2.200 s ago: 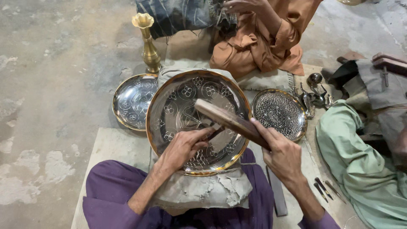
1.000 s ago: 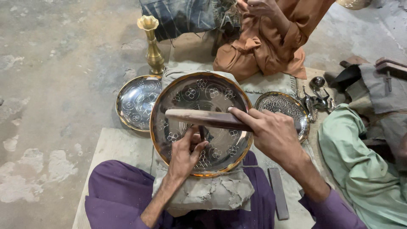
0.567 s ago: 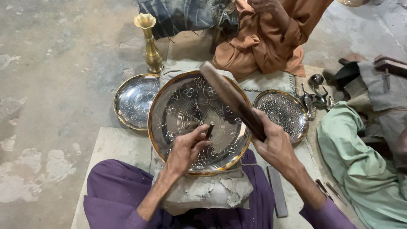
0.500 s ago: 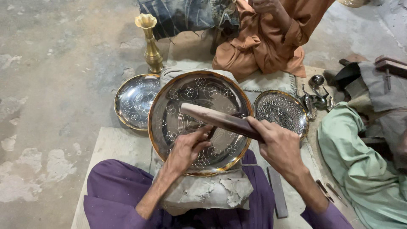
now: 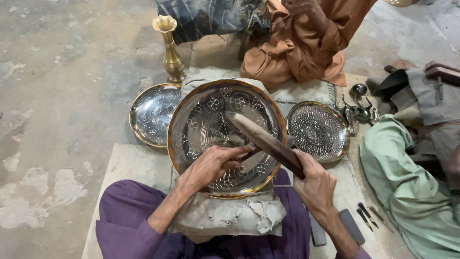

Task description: The person sits on the floor with a large brass tray on a cloth pad and decorates its surface, holding a small punch against the metal and striking it with a wooden mallet to deepen engraved floral and geometric patterns, repositioning the punch across the tray as they work.

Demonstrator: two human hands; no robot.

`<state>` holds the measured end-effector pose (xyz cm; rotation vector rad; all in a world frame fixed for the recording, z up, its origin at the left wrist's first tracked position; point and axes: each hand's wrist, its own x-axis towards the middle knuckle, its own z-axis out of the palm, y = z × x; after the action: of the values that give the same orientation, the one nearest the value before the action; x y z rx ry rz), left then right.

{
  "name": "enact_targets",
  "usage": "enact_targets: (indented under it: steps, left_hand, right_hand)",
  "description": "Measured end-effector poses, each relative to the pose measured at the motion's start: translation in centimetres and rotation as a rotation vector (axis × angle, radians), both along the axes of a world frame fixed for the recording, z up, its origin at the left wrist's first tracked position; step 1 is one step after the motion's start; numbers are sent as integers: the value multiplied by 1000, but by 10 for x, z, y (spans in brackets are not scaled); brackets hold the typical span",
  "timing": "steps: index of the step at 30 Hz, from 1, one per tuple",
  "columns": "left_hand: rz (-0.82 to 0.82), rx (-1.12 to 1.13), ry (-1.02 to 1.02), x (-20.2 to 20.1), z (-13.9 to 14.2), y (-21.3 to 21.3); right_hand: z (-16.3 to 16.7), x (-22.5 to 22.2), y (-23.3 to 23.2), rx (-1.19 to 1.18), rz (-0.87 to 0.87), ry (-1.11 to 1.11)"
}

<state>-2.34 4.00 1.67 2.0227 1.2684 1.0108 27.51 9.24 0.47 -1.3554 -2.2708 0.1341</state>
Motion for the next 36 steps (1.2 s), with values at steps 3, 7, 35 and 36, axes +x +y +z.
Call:
enact_targets:
  steps: [3, 7, 35, 36]
  left_hand:
    - [-59, -37, 16, -2, -3, 6]
    - [-9, -4, 70, -3, -12, 5]
    - [548, 69, -322, 11, -43, -37]
    - [542, 80, -367, 11, -44, -38]
  right_hand:
    - [-12, 1, -2, -267, -65, 432]
    - [-15, 5, 5, -203, -20, 62]
    - [140, -87, 28, 158, 492, -44]
    - [139, -88, 28, 83, 534, 164]
